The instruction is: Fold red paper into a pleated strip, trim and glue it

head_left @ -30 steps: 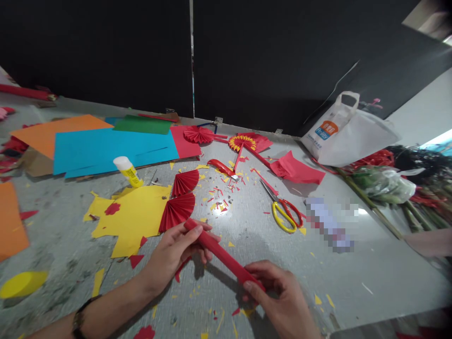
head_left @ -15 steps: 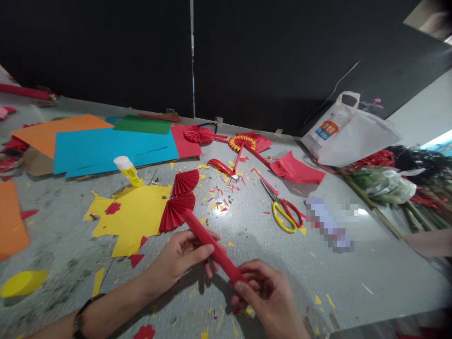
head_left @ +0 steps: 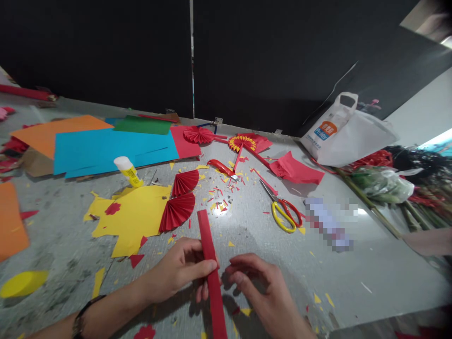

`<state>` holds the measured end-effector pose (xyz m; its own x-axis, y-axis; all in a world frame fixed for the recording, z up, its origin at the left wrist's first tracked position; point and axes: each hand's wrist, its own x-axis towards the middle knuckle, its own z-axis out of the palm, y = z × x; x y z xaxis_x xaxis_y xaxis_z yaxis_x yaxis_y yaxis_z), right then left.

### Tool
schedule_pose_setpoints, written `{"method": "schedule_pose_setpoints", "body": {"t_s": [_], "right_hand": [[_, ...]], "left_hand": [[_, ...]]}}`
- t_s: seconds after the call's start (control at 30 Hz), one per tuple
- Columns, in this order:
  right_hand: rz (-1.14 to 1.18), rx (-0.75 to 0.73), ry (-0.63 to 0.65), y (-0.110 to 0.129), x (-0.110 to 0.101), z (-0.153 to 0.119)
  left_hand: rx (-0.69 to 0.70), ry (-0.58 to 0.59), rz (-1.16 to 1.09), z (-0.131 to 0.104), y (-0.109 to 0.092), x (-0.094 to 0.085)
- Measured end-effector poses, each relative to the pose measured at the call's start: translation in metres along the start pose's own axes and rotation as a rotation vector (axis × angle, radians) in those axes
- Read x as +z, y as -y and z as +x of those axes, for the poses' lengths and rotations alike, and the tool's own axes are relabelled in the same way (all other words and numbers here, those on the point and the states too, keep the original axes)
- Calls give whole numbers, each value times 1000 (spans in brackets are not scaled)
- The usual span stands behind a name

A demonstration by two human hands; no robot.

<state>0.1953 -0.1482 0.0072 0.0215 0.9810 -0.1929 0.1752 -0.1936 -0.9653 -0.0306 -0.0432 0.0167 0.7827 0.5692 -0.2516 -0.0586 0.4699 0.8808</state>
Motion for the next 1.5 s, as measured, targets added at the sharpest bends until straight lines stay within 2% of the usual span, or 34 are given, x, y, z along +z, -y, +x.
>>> {"method": "schedule_pose_setpoints", "body": {"t_s": [0.07,0.17,0.33,0.4,0.5,0.53,0.6,0.7,0.8,1.0,1.13,1.23,1.33,1.5], "right_hand": [[5,-58,-24,7,2,7],[51,-125,21,20,7,19],[96,-143,21,33,17,27],[78,-150,9,33,12,26],[-185,-214,-117,30,-18,31],[-370,-233,-242,27,-34,35],[-500,-205,-429,21,-72,48],[-656,-142,-565,6,-121,69],[-772,-72,-511,-6,-146,85],[-883,131,-369,-9,-159,108],[-807,279,-233,0,-173,120],[-675,324,-136,9,-179,119],[-500,302,-48,16,-172,106],[-271,120,-16,21,-129,63]], "left_hand": [[-34,39,4,-2,4,3],[-75,79,20,-4,10,7],[-94,95,18,-5,15,10],[-86,107,12,-5,15,10],[-86,120,-13,-3,17,9],[-86,113,-24,-3,18,9],[-84,89,-43,-2,20,7],[-68,73,-58,-1,22,7],[-52,86,-66,-1,21,7],[-22,105,-74,0,21,5],[5,106,-93,1,20,2],[35,77,-113,2,18,0],[68,31,-130,3,16,-1],[117,-57,-155,6,14,-1]]}}
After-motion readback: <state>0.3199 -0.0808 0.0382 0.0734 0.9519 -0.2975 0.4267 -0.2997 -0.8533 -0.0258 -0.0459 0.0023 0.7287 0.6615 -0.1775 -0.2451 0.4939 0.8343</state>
